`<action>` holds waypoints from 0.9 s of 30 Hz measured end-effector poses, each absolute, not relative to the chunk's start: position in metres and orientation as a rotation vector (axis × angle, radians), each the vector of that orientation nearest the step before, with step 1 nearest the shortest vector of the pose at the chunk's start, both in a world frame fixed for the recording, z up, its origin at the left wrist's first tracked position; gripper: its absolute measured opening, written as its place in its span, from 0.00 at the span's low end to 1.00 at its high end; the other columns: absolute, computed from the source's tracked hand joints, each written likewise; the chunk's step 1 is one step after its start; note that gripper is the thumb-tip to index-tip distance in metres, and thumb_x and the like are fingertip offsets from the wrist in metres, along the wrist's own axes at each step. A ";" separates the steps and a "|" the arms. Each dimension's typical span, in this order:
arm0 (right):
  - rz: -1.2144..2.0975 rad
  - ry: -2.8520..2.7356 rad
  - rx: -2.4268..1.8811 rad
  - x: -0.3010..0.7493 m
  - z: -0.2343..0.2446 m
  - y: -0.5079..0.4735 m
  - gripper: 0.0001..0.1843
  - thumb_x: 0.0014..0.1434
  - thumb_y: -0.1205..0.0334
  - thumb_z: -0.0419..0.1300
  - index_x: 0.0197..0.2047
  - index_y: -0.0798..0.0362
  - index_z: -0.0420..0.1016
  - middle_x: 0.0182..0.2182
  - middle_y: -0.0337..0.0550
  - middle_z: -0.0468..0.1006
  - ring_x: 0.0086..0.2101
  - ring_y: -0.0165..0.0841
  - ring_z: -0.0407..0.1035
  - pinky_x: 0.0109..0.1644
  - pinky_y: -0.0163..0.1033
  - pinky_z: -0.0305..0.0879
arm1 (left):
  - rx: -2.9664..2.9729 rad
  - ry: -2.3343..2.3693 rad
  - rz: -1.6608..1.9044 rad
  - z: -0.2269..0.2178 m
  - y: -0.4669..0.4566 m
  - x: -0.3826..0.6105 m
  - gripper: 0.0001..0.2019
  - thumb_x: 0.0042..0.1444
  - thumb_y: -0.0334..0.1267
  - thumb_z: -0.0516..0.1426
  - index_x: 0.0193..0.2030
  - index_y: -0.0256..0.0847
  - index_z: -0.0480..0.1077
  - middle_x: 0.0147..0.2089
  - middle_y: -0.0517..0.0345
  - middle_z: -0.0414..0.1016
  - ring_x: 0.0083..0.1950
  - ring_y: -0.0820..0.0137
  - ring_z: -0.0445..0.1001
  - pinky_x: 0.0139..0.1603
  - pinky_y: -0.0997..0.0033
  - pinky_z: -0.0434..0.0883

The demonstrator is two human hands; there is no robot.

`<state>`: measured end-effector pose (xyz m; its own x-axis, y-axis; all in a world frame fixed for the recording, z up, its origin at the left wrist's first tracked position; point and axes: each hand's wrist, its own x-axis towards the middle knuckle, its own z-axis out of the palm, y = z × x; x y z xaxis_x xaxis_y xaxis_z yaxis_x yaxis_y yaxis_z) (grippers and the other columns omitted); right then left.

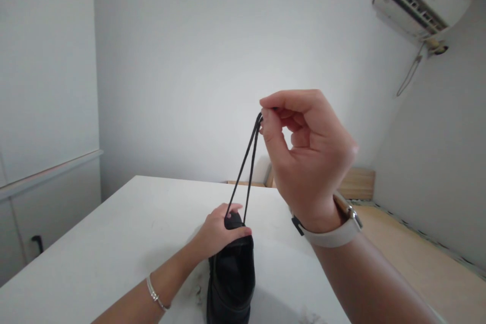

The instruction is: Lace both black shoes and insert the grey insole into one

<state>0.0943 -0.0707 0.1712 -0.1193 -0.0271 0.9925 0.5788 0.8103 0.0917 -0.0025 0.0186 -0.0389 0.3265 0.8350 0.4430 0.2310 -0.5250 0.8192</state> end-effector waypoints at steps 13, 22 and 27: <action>-0.165 -1.549 -0.494 0.089 0.162 -0.073 0.06 0.62 0.72 0.59 0.38 0.53 0.75 0.34 0.38 0.75 0.33 0.28 0.72 0.39 0.37 0.72 | 2.149 0.618 1.934 0.114 -0.042 -0.009 0.04 0.62 0.34 0.57 0.37 0.37 0.71 0.32 0.58 0.74 0.32 0.71 0.72 0.32 0.76 0.68; 0.536 -1.014 -0.413 0.184 0.135 -0.027 0.14 0.51 0.64 0.69 0.38 0.54 0.70 0.33 0.36 0.71 0.36 0.28 0.72 0.41 0.34 0.72 | 1.437 0.304 1.672 0.103 -0.013 -0.054 0.10 0.65 0.42 0.56 0.44 0.37 0.72 0.20 0.66 0.60 0.18 0.79 0.50 0.18 0.82 0.49; 0.546 -0.842 -0.596 0.263 0.057 0.004 0.19 0.45 0.59 0.72 0.37 0.54 0.70 0.28 0.30 0.63 0.19 0.17 0.47 0.17 0.22 0.46 | 1.180 0.484 1.718 0.051 0.032 -0.114 0.11 0.64 0.39 0.56 0.40 0.32 0.74 0.20 0.63 0.59 0.18 0.80 0.50 0.15 0.84 0.50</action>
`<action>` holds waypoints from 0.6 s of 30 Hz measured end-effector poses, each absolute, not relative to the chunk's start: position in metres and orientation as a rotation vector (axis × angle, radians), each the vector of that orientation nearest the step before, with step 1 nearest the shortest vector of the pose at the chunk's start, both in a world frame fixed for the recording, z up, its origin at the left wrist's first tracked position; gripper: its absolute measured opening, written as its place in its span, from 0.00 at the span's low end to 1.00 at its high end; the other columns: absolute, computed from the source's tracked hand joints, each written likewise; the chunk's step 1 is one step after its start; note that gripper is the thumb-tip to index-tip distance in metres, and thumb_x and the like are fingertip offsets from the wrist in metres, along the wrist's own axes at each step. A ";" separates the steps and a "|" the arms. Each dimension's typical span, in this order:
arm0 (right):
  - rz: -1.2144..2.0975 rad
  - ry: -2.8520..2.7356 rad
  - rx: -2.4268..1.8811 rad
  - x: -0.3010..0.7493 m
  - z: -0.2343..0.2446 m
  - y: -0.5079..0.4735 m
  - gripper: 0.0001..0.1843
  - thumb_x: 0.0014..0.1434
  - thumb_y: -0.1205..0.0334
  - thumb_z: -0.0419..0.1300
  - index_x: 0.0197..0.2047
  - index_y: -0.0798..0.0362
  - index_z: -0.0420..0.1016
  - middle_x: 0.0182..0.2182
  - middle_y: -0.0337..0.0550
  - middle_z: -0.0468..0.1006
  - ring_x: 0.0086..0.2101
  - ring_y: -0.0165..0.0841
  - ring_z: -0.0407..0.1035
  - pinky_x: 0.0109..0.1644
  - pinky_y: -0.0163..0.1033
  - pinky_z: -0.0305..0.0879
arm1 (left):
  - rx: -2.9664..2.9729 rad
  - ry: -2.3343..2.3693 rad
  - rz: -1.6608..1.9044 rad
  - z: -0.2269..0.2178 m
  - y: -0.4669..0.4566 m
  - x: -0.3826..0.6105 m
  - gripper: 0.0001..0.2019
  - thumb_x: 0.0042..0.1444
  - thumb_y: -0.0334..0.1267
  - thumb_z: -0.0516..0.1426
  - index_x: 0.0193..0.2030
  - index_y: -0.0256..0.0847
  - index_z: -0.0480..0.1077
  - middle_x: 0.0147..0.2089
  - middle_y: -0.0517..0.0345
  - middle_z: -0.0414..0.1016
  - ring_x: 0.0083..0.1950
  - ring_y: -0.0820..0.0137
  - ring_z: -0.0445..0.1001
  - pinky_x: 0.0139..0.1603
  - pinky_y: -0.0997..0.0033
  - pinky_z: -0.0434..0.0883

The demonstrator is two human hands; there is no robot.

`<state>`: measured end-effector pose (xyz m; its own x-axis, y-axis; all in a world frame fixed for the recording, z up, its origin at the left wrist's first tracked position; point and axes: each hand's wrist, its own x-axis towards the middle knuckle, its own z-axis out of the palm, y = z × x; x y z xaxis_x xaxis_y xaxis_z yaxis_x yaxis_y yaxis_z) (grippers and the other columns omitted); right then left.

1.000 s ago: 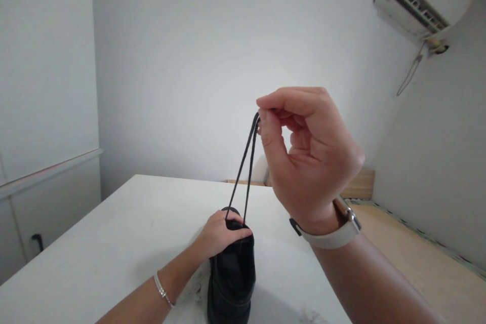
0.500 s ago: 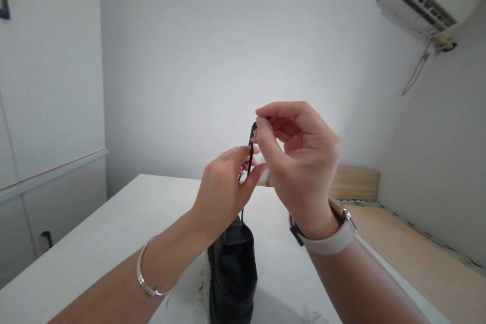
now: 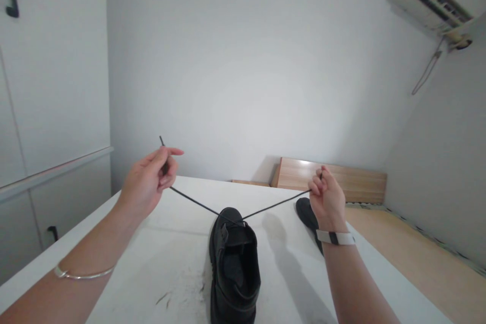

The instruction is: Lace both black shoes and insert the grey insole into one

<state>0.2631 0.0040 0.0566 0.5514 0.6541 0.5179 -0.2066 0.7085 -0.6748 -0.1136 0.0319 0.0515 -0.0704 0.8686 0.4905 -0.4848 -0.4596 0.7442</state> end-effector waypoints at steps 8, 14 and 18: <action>0.454 -0.875 -0.876 0.315 -0.041 0.018 0.23 0.41 0.52 0.76 0.34 0.56 0.74 0.22 0.31 0.65 0.17 0.19 0.49 0.16 0.26 0.46 | 0.967 0.759 1.742 -0.016 0.062 -0.158 0.07 0.59 0.38 0.58 0.39 0.35 0.73 0.21 0.64 0.61 0.17 0.81 0.48 0.15 0.85 0.48; 0.408 -1.005 -1.054 0.333 -0.048 0.012 0.22 0.46 0.50 0.75 0.36 0.56 0.75 0.20 0.32 0.66 0.17 0.21 0.53 0.18 0.28 0.46 | 1.063 1.091 1.877 -0.032 0.063 -0.172 0.10 0.63 0.43 0.57 0.38 0.39 0.74 0.28 0.63 0.63 0.20 0.81 0.50 0.18 0.81 0.47; 0.608 -1.229 -1.116 0.295 -0.050 0.010 0.21 0.48 0.49 0.73 0.37 0.56 0.77 0.26 0.38 0.72 0.19 0.24 0.59 0.20 0.30 0.54 | 1.695 1.412 1.685 -0.039 0.052 -0.148 0.13 0.62 0.49 0.56 0.41 0.42 0.75 0.41 0.59 0.77 0.23 0.77 0.57 0.22 0.75 0.54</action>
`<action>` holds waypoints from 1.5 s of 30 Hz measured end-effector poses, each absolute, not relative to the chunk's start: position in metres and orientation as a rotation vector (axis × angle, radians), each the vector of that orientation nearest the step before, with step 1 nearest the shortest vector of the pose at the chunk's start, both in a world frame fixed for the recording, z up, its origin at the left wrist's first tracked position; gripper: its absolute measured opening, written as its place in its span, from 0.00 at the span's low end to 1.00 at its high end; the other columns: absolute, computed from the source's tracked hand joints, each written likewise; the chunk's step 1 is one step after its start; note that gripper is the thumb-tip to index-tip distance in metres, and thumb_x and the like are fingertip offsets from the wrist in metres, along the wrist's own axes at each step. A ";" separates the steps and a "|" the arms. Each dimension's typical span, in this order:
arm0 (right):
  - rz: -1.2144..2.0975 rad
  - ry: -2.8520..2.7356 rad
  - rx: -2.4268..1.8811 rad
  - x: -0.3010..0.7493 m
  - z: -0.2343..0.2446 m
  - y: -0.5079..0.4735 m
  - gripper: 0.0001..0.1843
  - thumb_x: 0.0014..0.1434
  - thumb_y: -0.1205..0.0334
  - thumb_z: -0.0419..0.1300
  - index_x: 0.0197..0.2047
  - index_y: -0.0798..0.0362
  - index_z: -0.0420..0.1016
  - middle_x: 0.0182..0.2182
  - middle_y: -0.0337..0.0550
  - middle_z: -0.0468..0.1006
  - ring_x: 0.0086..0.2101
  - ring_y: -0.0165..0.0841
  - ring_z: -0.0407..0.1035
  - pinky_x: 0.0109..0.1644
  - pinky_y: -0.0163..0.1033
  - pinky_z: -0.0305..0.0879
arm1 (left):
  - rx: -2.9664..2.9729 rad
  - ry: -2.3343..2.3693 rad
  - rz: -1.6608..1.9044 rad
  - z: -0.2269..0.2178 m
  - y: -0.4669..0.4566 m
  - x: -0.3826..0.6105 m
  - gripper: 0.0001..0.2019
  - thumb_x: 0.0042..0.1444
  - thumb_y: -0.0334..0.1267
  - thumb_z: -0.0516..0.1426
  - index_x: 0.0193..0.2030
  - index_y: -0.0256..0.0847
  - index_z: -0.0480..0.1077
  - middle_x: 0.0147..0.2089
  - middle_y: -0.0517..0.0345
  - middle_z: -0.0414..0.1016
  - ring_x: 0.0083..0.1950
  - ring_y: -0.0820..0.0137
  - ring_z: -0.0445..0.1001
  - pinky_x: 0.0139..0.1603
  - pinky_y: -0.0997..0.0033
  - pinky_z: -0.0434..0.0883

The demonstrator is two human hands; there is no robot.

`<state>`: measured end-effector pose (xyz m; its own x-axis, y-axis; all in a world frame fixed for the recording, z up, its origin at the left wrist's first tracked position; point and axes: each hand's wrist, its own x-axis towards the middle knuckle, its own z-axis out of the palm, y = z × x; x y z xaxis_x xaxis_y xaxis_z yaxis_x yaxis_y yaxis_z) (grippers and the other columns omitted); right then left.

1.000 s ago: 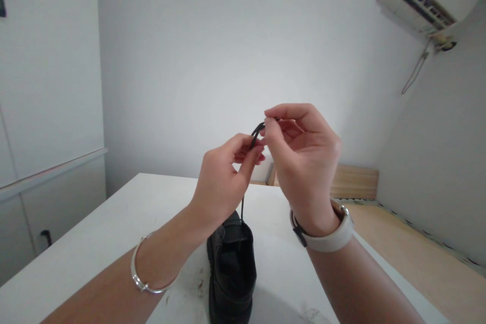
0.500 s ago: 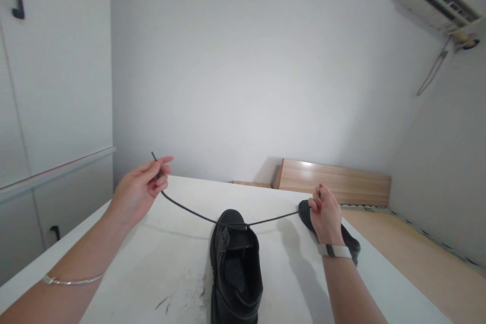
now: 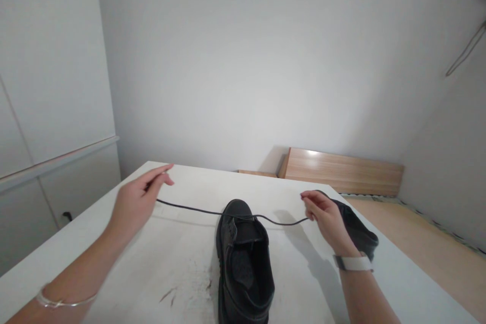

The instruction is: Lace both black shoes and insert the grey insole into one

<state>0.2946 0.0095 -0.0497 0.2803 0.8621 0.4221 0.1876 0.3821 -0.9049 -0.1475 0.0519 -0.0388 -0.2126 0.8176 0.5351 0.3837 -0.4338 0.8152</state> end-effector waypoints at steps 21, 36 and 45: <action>1.032 -1.748 -1.047 0.213 -0.062 -0.003 0.17 0.61 0.48 0.66 0.37 0.54 0.70 0.30 0.38 0.71 0.30 0.28 0.64 0.34 0.33 0.60 | 2.352 1.033 0.994 -0.070 0.014 -0.062 0.07 0.64 0.34 0.56 0.40 0.41 0.77 0.36 0.56 0.77 0.37 0.67 0.71 0.39 0.70 0.65; 0.510 -1.930 -1.158 0.205 -0.054 -0.006 0.11 0.63 0.53 0.62 0.34 0.51 0.76 0.32 0.43 0.77 0.35 0.36 0.68 0.42 0.41 0.65 | 2.372 0.917 1.242 -0.074 0.015 -0.058 0.06 0.63 0.34 0.60 0.40 0.44 0.80 0.37 0.55 0.77 0.42 0.64 0.71 0.44 0.66 0.69; 0.545 -1.953 -1.202 0.206 -0.056 -0.009 0.09 0.64 0.57 0.61 0.36 0.52 0.78 0.32 0.43 0.79 0.33 0.35 0.72 0.39 0.39 0.68 | 2.294 0.941 1.201 -0.076 0.012 -0.055 0.09 0.64 0.32 0.55 0.45 0.42 0.77 0.42 0.55 0.81 0.43 0.64 0.78 0.47 0.66 0.73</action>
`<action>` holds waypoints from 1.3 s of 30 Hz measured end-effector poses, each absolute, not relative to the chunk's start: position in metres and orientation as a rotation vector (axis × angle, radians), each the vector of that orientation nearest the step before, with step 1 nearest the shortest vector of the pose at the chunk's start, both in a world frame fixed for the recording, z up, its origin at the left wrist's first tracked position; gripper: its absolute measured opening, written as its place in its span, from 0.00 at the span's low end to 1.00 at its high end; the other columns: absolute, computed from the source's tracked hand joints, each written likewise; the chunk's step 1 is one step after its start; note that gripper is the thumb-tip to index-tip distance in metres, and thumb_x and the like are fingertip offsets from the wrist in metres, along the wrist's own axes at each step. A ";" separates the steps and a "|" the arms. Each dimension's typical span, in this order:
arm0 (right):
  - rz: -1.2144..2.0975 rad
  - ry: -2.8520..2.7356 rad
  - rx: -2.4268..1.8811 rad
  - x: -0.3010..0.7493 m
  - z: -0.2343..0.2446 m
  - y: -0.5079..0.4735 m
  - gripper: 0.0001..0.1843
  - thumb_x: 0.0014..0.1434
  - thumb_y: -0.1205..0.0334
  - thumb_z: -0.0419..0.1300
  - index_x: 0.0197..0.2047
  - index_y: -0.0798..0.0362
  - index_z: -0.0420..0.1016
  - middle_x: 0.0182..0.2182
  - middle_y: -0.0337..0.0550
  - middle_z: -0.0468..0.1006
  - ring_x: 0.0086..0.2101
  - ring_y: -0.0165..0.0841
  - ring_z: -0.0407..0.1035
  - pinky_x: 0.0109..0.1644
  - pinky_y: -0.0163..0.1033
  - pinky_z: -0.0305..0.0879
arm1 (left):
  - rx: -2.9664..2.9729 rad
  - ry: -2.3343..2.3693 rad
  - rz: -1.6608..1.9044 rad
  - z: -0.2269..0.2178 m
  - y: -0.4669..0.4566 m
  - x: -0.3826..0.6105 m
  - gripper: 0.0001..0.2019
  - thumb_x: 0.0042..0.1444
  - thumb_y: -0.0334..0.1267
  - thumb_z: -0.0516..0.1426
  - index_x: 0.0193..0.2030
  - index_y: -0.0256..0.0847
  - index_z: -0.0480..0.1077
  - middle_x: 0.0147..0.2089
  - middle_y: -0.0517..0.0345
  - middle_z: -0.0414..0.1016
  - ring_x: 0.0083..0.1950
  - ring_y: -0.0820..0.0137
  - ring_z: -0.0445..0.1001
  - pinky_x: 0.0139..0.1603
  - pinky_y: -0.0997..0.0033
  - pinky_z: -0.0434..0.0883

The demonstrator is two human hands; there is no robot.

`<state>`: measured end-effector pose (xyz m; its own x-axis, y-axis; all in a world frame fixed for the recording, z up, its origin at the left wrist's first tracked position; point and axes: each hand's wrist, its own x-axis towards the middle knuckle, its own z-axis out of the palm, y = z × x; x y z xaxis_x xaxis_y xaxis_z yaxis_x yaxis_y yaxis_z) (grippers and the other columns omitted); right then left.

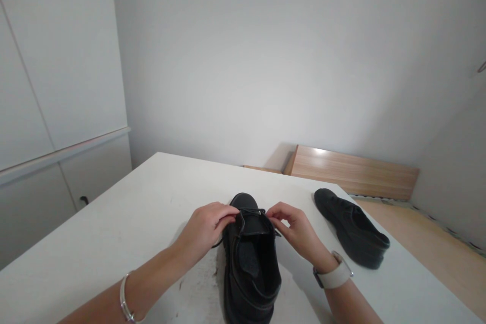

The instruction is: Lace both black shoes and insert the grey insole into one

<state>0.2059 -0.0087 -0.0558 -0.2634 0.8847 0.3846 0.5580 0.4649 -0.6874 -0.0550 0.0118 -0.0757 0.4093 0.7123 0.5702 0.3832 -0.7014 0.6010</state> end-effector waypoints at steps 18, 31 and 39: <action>0.318 -2.175 -1.254 0.182 -0.026 -0.037 0.18 0.59 0.76 0.52 0.46 0.52 0.77 0.35 0.44 0.75 0.34 0.35 0.70 0.39 0.39 0.67 | 2.410 1.250 0.848 -0.041 -0.015 -0.030 0.16 0.58 0.26 0.49 0.45 0.39 0.75 0.40 0.51 0.72 0.40 0.62 0.74 0.42 0.64 0.70; 0.166 -2.130 -1.544 0.167 -0.031 -0.032 0.13 0.58 0.80 0.55 0.37 0.55 0.75 0.34 0.43 0.74 0.37 0.36 0.70 0.42 0.38 0.63 | 2.571 1.527 0.396 -0.018 -0.012 -0.010 0.15 0.55 0.20 0.49 0.40 0.34 0.74 0.43 0.44 0.74 0.45 0.56 0.77 0.47 0.60 0.73; 0.158 -2.025 -1.484 0.163 -0.019 -0.038 0.09 0.61 0.73 0.55 0.36 0.51 0.74 0.39 0.43 0.73 0.37 0.35 0.70 0.39 0.37 0.64 | 2.615 1.510 0.530 -0.005 -0.016 -0.005 0.12 0.56 0.20 0.49 0.38 0.35 0.71 0.44 0.45 0.74 0.47 0.56 0.74 0.47 0.59 0.71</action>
